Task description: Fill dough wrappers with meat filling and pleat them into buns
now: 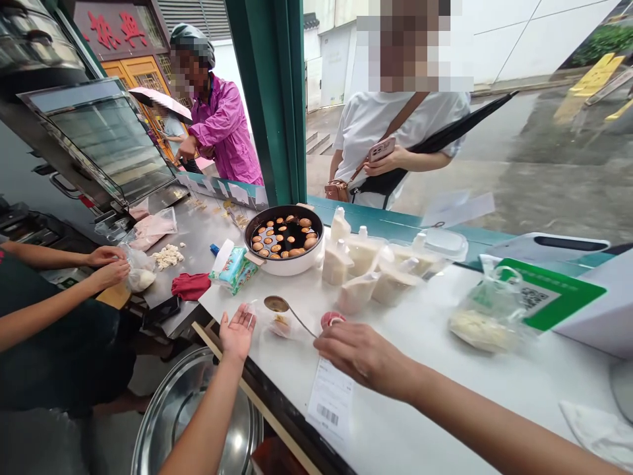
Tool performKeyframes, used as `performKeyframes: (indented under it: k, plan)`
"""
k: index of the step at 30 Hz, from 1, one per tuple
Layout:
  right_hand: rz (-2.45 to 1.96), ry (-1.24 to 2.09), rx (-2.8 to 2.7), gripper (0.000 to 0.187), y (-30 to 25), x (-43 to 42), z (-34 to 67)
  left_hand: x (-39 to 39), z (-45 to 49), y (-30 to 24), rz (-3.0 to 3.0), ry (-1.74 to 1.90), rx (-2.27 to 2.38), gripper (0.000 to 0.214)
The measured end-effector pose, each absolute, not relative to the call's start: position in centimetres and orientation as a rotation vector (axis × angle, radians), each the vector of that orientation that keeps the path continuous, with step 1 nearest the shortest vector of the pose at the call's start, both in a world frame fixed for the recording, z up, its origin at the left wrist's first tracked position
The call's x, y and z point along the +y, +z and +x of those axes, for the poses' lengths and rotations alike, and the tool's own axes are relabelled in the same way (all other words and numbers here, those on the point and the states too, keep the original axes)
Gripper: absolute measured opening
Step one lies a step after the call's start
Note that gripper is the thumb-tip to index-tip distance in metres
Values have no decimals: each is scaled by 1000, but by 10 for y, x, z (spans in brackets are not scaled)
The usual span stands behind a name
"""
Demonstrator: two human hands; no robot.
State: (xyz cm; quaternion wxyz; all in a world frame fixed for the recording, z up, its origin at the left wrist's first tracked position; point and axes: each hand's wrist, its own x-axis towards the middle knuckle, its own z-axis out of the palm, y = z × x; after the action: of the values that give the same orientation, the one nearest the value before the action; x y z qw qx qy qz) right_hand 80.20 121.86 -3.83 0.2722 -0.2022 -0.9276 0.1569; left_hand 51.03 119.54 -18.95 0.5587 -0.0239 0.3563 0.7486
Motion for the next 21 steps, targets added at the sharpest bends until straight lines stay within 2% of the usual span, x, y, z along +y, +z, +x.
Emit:
performKeyframes:
  k: [5,9,14,18,21]
  plan:
    - [-1226,1037,-1654,27,-39,1228,814,1189,510,-194,-89,1750,763,40]
    - [-1214,1355,-1099,30,-28,1246,822,1189,509,-197,-132,1717,711,37]
    - [-1063,1308,-954,28,-19,1276,799,1190,511,-193,-93,1684,743,38]
    - [-978,1119,-1160,30,-30,1312,753,1189,512,-182,-26,1667,849,43]
    - [-1101,920,-1405,32,-45,1334,720,1186,510,-172,56,1651,943,47]
